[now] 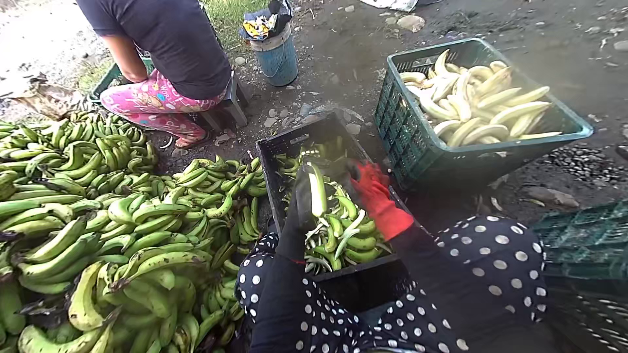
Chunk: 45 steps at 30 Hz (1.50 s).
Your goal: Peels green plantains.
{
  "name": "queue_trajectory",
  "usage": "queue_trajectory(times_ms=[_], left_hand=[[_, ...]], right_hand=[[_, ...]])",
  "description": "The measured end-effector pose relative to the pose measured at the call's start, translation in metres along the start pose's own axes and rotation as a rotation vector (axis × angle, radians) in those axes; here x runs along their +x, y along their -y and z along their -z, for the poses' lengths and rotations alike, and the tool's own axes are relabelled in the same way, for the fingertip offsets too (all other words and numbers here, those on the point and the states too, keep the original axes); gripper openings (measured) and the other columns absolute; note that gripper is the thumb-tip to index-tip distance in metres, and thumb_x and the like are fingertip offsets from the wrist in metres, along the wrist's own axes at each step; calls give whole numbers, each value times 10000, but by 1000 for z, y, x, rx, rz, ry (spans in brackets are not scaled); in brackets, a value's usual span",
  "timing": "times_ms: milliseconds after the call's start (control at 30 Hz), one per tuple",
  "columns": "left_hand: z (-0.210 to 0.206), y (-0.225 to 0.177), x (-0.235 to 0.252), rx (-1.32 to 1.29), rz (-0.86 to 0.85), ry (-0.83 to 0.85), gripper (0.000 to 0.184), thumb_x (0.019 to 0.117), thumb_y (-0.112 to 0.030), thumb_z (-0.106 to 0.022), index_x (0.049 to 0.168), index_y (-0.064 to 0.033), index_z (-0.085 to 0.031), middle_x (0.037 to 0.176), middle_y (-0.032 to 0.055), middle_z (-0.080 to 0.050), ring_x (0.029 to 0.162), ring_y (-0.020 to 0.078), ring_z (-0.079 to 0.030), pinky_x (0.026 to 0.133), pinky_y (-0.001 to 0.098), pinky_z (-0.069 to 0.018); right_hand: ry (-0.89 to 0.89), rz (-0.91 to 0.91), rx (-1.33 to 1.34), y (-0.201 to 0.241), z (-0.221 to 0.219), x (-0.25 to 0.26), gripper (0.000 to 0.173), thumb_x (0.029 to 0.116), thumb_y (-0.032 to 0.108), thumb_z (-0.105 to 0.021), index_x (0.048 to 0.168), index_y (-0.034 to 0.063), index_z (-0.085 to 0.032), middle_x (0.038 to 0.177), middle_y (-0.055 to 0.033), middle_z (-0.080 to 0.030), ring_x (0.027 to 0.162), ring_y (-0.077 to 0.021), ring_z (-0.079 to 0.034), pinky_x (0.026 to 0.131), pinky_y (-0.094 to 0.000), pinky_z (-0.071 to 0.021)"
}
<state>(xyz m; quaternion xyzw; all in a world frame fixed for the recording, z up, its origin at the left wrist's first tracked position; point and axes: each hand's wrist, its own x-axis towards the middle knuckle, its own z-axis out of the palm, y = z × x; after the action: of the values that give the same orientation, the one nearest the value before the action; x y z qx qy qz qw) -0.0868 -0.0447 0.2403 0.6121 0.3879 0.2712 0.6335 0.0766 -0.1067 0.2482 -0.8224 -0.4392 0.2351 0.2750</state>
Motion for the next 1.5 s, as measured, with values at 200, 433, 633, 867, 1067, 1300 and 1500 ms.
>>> queue_trajectory(times_ms=[200, 433, 633, 867, 1067, 1300, 1500], left_hand=[[2, -3, 0, -247, 41, 90, 380, 1098, -326, -314, 1298, -72, -513, 889, 92, -682, 715, 201, -690, 594, 345, -601], [4, 8, -7, -154, -65, 234, 553, 1042, -401, -287, 1398, -20, -469, 954, 73, -688, 768, 138, -674, 680, 315, -595], [12, 4, 0, 68, -222, -218, 511, 1061, -506, -311, 1480, -261, -470, 1330, -4, -603, 1106, 92, -601, 918, 368, -532], [6, 23, 4, 19, -122, -665, 540, 1097, -396, -329, 1567, -130, -344, 1471, 158, -509, 1284, 255, -539, 1059, 493, -452], [10, 18, 3, -150, -149, 85, 494, 1042, -418, -359, 1381, -83, -489, 995, 82, -688, 805, 179, -689, 689, 382, -614], [3, 13, 15, -354, -258, -594, 527, 1085, -525, -218, 1386, -173, -469, 1089, 39, -666, 932, 157, -666, 808, 397, -582], [0, 33, -18, 221, 23, -694, 551, 1056, -108, -482, 1521, 96, -266, 1483, 301, -410, 1365, 304, -441, 1124, 410, -388]], right_hand=[[10, 78, -76, -9, -5, -1, 482, 980, 404, -626, 1421, 210, -616, 1371, -297, -565, 1287, -528, -494, 978, -729, -380], [12, -17, 151, -47, -11, 25, 389, 1073, 268, -502, 1426, 124, -579, 1339, -249, -618, 1242, -448, -581, 1005, -676, -436], [234, 45, -23, -18, -21, -17, 431, 1036, 357, -543, 1405, 147, -616, 1350, -231, -619, 1292, -435, -549, 1032, -670, -417], [127, 130, -139, -19, -27, -48, 518, 979, 508, -513, 1420, 261, -624, 1384, -268, -583, 1330, -523, -478, 1026, -735, -351], [118, -74, -47, -5, -27, 3, 423, 1062, 345, -521, 1459, 211, -573, 1377, -262, -588, 1302, -476, -523, 1012, -700, -396], [67, -21, 54, -2, -33, -15, 455, 1039, 311, -529, 1440, 100, -574, 1390, -266, -584, 1318, -459, -525, 1041, -671, -406], [-28, 92, 7, 5, -67, -53, 532, 971, 481, -523, 1438, 242, -611, 1397, -274, -568, 1321, -518, -484, 1035, -705, -363]])
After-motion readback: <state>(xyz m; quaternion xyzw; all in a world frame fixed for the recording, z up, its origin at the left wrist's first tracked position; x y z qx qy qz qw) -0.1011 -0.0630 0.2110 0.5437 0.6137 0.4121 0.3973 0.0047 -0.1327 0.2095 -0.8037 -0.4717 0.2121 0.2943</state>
